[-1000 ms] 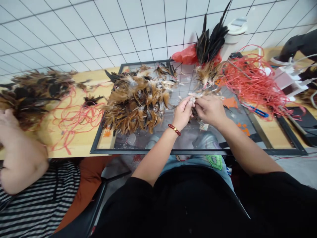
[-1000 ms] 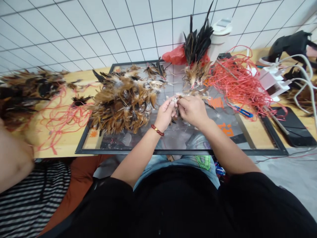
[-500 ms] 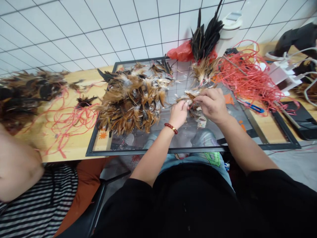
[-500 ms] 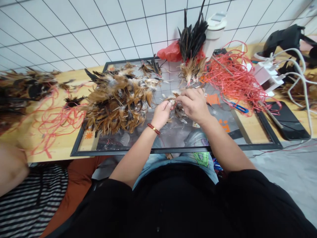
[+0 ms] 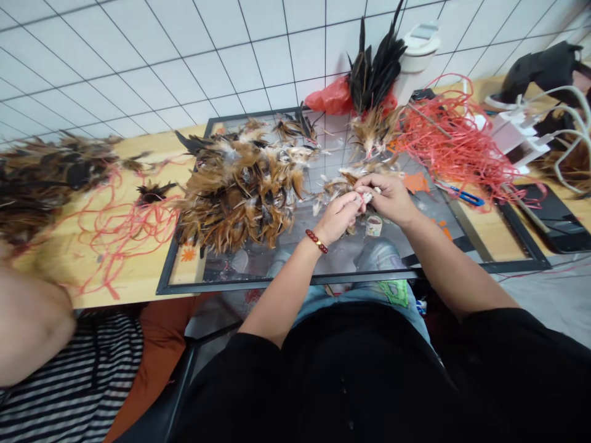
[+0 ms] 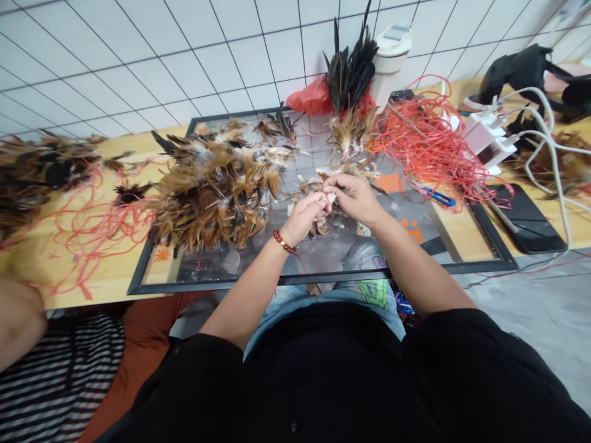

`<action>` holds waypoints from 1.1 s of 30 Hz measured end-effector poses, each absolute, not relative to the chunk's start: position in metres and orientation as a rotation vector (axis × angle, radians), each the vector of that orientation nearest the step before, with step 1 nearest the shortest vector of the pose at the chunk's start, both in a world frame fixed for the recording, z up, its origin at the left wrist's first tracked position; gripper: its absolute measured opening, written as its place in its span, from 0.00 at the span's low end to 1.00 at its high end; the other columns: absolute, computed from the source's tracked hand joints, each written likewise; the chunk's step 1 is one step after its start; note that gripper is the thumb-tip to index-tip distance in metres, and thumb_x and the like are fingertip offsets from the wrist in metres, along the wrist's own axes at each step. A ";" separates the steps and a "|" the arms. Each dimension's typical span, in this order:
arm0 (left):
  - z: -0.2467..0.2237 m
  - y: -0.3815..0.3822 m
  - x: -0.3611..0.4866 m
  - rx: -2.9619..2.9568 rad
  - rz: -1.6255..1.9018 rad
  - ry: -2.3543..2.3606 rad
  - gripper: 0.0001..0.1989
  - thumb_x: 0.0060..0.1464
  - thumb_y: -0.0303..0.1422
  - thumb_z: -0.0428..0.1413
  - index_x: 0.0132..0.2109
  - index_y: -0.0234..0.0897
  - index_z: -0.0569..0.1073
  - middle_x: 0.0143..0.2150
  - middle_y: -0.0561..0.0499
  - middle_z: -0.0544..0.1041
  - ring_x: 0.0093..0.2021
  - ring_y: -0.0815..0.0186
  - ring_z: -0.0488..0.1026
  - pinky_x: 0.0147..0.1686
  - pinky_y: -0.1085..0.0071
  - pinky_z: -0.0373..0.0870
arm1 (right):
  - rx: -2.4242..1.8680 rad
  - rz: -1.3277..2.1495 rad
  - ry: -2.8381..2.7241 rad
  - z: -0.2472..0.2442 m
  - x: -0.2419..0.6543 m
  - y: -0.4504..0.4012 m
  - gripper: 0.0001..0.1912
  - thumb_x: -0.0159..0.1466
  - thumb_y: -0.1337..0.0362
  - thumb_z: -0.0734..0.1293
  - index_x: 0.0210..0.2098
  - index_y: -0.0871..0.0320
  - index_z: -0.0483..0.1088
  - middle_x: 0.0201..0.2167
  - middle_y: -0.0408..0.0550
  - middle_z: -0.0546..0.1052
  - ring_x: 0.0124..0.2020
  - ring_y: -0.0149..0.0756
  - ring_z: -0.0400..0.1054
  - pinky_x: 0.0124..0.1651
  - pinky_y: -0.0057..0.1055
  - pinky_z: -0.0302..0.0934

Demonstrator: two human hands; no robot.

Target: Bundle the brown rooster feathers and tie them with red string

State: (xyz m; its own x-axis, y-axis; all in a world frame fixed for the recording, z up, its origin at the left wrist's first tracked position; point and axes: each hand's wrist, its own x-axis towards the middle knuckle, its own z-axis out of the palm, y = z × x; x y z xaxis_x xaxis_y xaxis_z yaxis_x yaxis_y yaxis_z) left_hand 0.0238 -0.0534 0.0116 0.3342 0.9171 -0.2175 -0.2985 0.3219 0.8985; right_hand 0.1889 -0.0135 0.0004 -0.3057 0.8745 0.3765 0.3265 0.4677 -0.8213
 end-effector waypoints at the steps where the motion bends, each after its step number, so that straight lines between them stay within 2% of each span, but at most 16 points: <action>1: 0.012 -0.053 0.024 0.869 0.910 0.820 0.14 0.64 0.30 0.54 0.28 0.34 0.71 0.21 0.58 0.60 0.21 0.76 0.52 0.24 0.78 0.56 | -1.008 0.814 -1.837 0.000 0.187 -0.015 0.12 0.63 0.54 0.67 0.31 0.54 0.76 0.29 0.45 0.79 0.31 0.37 0.71 0.40 0.36 0.66; 4: 0.015 -0.050 0.024 0.763 0.770 0.700 0.16 0.67 0.34 0.50 0.30 0.34 0.69 0.22 0.59 0.56 0.18 0.77 0.49 0.22 0.79 0.57 | -1.006 0.784 -1.823 -0.003 0.184 -0.016 0.08 0.59 0.58 0.67 0.31 0.55 0.76 0.30 0.44 0.80 0.33 0.37 0.72 0.42 0.36 0.67; 7: 0.017 -0.050 0.023 0.618 0.623 0.627 0.16 0.68 0.33 0.48 0.31 0.34 0.68 0.22 0.59 0.56 0.18 0.78 0.50 0.21 0.79 0.57 | -1.014 0.742 -1.859 -0.006 0.184 -0.015 0.07 0.58 0.61 0.67 0.32 0.55 0.77 0.31 0.45 0.81 0.34 0.38 0.74 0.43 0.36 0.67; 11: 0.019 -0.050 0.021 0.550 0.748 0.599 0.14 0.69 0.30 0.49 0.32 0.34 0.68 0.23 0.59 0.57 0.18 0.78 0.52 0.22 0.80 0.57 | -1.102 0.588 -1.948 -0.008 0.186 -0.013 0.07 0.58 0.63 0.65 0.28 0.55 0.76 0.28 0.45 0.80 0.32 0.39 0.72 0.40 0.36 0.64; 14: 0.020 -0.048 0.020 0.502 0.917 0.575 0.14 0.70 0.30 0.47 0.33 0.33 0.69 0.24 0.58 0.58 0.19 0.79 0.54 0.23 0.80 0.58 | -1.171 0.479 -1.973 -0.009 0.187 -0.011 0.09 0.61 0.62 0.66 0.26 0.54 0.75 0.24 0.45 0.77 0.28 0.39 0.69 0.38 0.36 0.62; 22: 0.020 -0.041 0.011 0.374 1.020 0.598 0.17 0.71 0.33 0.48 0.30 0.34 0.65 0.23 0.59 0.55 0.18 0.79 0.49 0.19 0.81 0.52 | -1.172 0.464 -1.669 -0.003 0.189 -0.012 0.11 0.65 0.56 0.68 0.29 0.53 0.74 0.27 0.45 0.77 0.31 0.39 0.70 0.39 0.37 0.64; 28: 0.023 -0.042 0.009 0.361 1.045 0.602 0.17 0.70 0.29 0.45 0.30 0.33 0.65 0.29 0.55 0.66 0.18 0.80 0.52 0.17 0.82 0.51 | -1.094 0.443 -1.607 -0.009 0.190 -0.008 0.15 0.65 0.52 0.69 0.28 0.55 0.73 0.24 0.44 0.75 0.28 0.35 0.67 0.37 0.36 0.63; 33: 0.025 -0.043 0.012 0.440 1.091 0.679 0.14 0.69 0.28 0.47 0.31 0.34 0.66 0.31 0.55 0.67 0.19 0.80 0.54 0.17 0.83 0.50 | -1.140 0.424 -1.695 -0.016 0.189 -0.005 0.14 0.65 0.53 0.70 0.29 0.55 0.74 0.24 0.43 0.75 0.28 0.35 0.67 0.35 0.35 0.62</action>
State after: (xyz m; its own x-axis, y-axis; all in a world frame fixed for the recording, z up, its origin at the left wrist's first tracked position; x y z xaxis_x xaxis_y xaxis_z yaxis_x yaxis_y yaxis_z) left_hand 0.0117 -0.0431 0.0247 0.2932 0.9130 -0.2837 -0.6574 0.4080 0.6335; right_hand 0.1894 -0.0049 -0.0164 -0.0470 0.8393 0.5416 0.4858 0.4930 -0.7218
